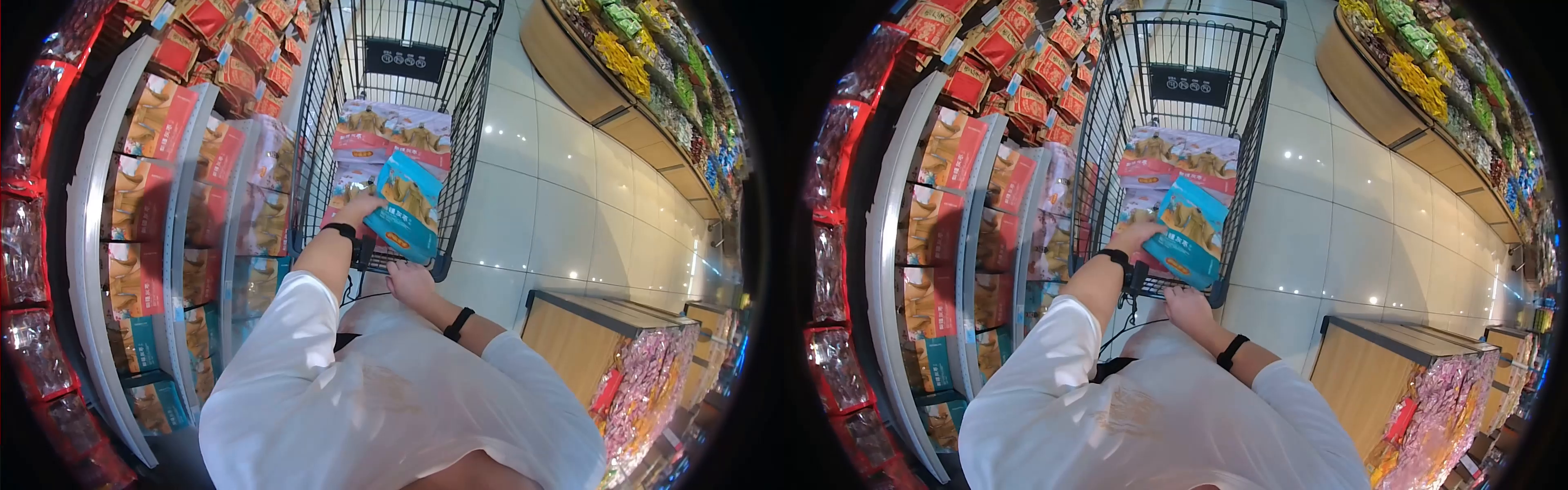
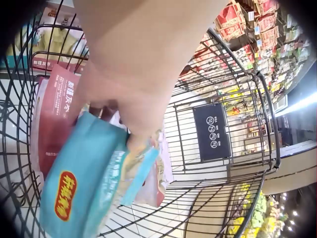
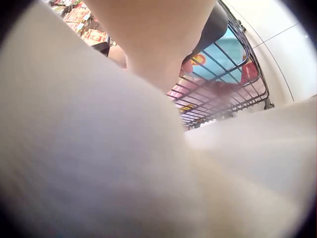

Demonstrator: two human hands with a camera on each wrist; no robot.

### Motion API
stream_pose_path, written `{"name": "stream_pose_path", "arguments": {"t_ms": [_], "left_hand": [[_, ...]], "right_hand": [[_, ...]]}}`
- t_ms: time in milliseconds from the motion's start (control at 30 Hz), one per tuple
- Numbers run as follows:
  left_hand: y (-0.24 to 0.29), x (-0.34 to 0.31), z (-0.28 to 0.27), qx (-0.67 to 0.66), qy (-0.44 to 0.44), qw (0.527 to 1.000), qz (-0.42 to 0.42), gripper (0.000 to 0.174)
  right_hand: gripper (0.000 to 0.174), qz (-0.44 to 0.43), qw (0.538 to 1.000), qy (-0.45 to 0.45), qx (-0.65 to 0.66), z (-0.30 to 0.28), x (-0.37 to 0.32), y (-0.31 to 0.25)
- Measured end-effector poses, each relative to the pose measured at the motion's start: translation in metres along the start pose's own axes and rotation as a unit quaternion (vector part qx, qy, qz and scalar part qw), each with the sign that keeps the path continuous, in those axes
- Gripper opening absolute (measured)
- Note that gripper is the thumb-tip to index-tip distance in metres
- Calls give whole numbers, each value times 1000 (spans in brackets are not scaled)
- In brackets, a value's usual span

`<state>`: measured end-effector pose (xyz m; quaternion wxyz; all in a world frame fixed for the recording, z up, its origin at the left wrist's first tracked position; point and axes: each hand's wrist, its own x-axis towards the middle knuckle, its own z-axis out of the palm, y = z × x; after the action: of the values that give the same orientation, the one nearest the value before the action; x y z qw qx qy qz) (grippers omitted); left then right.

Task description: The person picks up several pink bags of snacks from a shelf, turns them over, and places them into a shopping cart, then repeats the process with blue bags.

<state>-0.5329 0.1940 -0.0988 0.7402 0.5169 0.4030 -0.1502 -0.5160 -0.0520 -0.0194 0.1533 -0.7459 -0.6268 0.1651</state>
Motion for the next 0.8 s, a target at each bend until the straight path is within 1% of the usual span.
{"name": "stream_pose_path", "arguments": {"t_ms": [33, 67, 100, 167, 200, 233, 267, 300, 333, 367, 400, 433, 467, 500, 533, 567, 600, 633, 667, 733, 767, 800], "left_hand": [[-6, 13, -9, 129, 104, 986, 7, 43], [-13, 24, -14, 254, 204, 945, 14, 42], [-8, 12, -8, 249, 204, 946, 13, 42], [7, -22, -2, 315, 113, 940, -63, 42], [6, -37, 2, 310, 121, 941, -63, 42], [2, -54, 6, 274, 106, 956, -15, 43], [-3, -74, 12, 238, 92, 966, 33, 45], [-1, -107, 24, 265, 144, 948, 99, 39], [-13, -128, 31, 260, 157, 948, 93, 39], [-27, -149, 38, 183, 210, 941, 191, 37], [-46, -166, 42, 104, 262, 915, 288, 35], [-64, -186, 45, 54, 244, 913, 322, 31], [-83, -210, 51, 61, 244, 922, 294, 27], [-103, -240, 55, 63, 259, 927, 263, 25], [-118, -271, 63, 19, 270, 932, 239, 23], [-153, -283, 60, 0, 294, 912, 288, 25], [-171, -306, 64, -18, 317, 908, 273, 24], [-188, -324, 66, -36, 333, 905, 262, 24], [-203, -347, 68, -54, 371, 889, 263, 24], [-219, -378, 75, -151, 396, 878, 223, 25], [-236, -390, 75, -173, 414, 864, 228, 26], [-252, -403, 77, -181, 426, 852, 244, 26]], "right_hand": [[19, 0, 1000, -4, -1, 1, -3, -3], [20, -3, 1000, -16, -12, 1, -3, -4], [21, -7, 999, -29, -22, 1, -4, -5], [22, -4, 999, -34, -21, -3, -8, -12], [24, 4, 999, -34, -19, -4, -8, -14], [24, -6, 999, -35, -18, -2, -8, -14], [24, -19, 999, -4, -26, 3, -8, -12], [24, -32, 999, 27, -31, 7, -10, -11], [24, -46, 998, 24, -25, 5, -9, -13], [28, -20, 1000, 1, -13, 1, -9, -16], [32, 5, 1000, -22, -2, -3, -10, -18], [34, 25, 998, -49, 6, -3, -13, -17], [37, 36, 996, -78, 12, -3, -15, -17], [37, 48, 996, -78, 11, -8, -17, -23], [37, 48, 995, -84, 12, -8, -19, -30], [37, 40, 998, -49, 13, 5, -19, -28], [49, 43, 995, -92, 8, -4, -21, -38], [55, 16, 996, -83, -8, 3, -19, -32], [61, -3, 997, -71, -26, 9, -18, -32], [69, -11, 995, -87, -58, 3, -20, -54], [69, -36, 994, -81, -68, 11, -23, -51], [69, -25, 995, -61, -76, 22, -24, -44]]}}
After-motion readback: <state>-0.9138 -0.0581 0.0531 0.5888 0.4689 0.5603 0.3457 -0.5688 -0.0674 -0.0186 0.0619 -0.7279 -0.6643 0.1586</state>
